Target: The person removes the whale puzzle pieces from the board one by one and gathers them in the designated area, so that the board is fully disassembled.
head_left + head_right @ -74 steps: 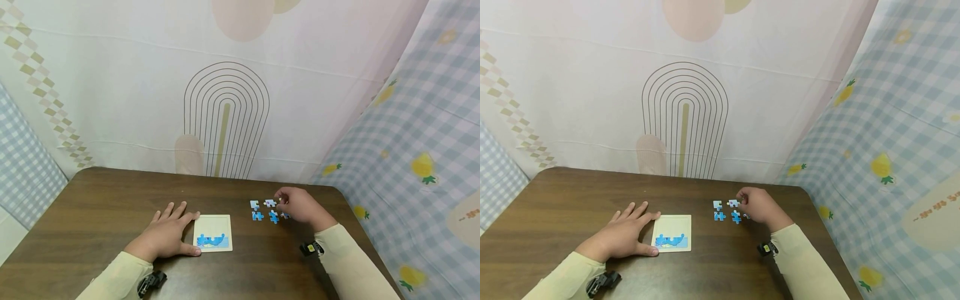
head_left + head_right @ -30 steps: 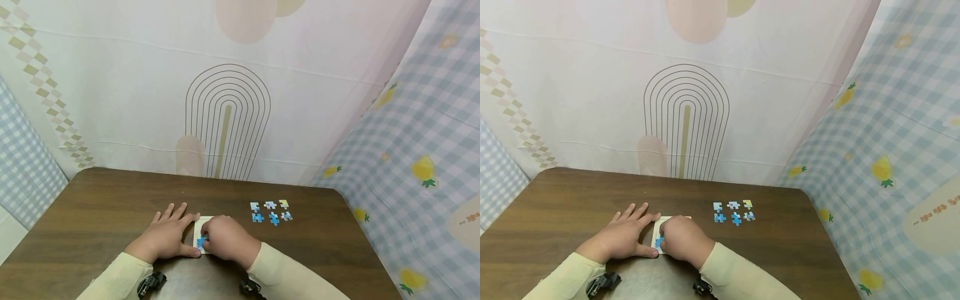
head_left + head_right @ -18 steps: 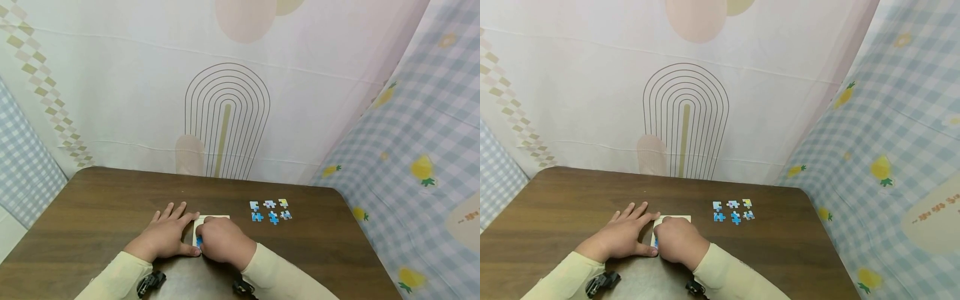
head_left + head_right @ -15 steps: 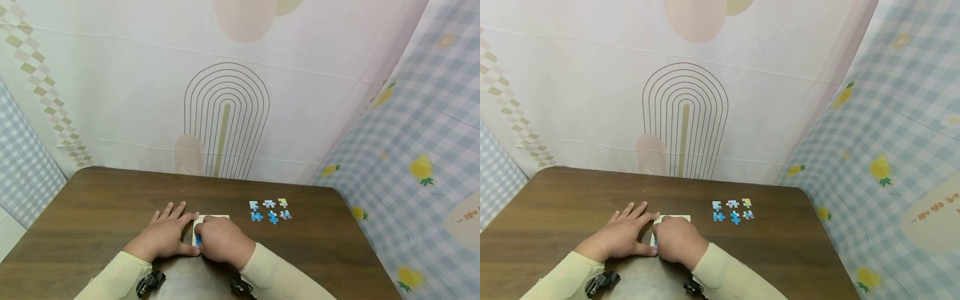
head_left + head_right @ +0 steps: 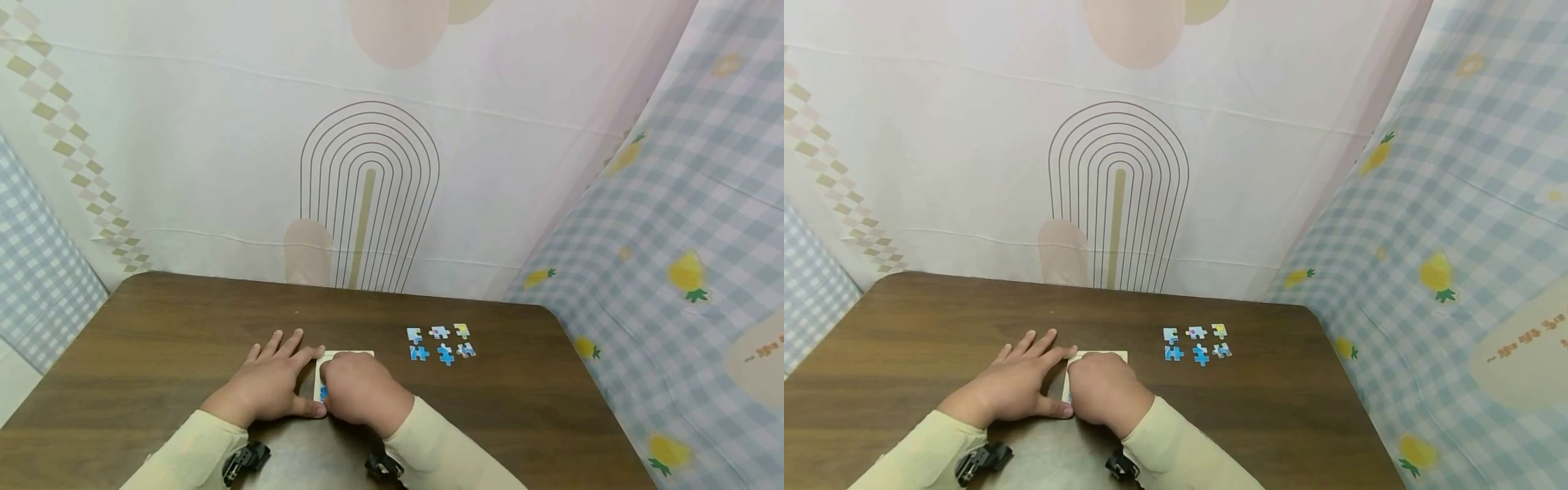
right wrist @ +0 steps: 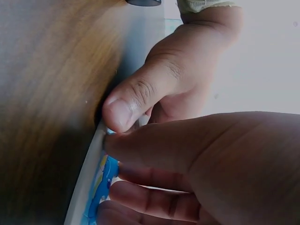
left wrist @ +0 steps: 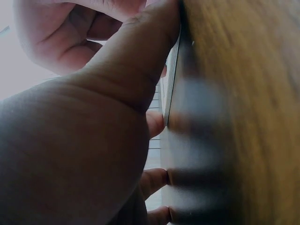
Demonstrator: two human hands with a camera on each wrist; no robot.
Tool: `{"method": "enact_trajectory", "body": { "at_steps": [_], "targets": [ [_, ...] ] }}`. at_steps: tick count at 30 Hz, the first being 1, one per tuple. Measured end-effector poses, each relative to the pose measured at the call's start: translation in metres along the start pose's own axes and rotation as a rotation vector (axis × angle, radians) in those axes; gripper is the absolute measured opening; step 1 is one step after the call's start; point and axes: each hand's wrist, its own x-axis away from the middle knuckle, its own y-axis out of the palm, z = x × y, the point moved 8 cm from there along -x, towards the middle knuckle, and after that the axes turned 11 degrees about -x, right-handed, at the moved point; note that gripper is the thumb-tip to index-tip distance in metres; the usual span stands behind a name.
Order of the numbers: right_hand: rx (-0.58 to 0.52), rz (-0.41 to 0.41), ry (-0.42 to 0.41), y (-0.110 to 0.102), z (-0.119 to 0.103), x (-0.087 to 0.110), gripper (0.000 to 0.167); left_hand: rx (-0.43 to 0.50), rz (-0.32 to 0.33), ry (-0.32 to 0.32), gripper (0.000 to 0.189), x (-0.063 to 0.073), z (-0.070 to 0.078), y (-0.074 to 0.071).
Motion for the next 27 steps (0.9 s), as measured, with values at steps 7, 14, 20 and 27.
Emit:
{"method": "enact_trajectory", "body": {
  "at_steps": [7, 14, 20, 27],
  "targets": [
    [-0.008, -0.013, -0.011, -0.002, 0.001, -0.006, 0.031, 0.009, -0.014, -0.004, 0.117, -0.004, -0.005, 0.006],
    [-0.080, 0.014, -0.012, -0.004, 0.004, -0.003, 0.031, -0.001, -0.020, -0.007, 0.116, 0.000, -0.002, 0.002],
    [-0.189, 0.087, -0.050, -0.002, 0.012, 0.003, 0.026, -0.008, -0.001, -0.007, 0.113, 0.002, -0.001, 0.000],
    [-0.236, 0.089, -0.099, 0.000, 0.012, 0.014, 0.025, 0.003, -0.010, -0.005, 0.113, 0.002, 0.001, -0.001]
  ]
}}
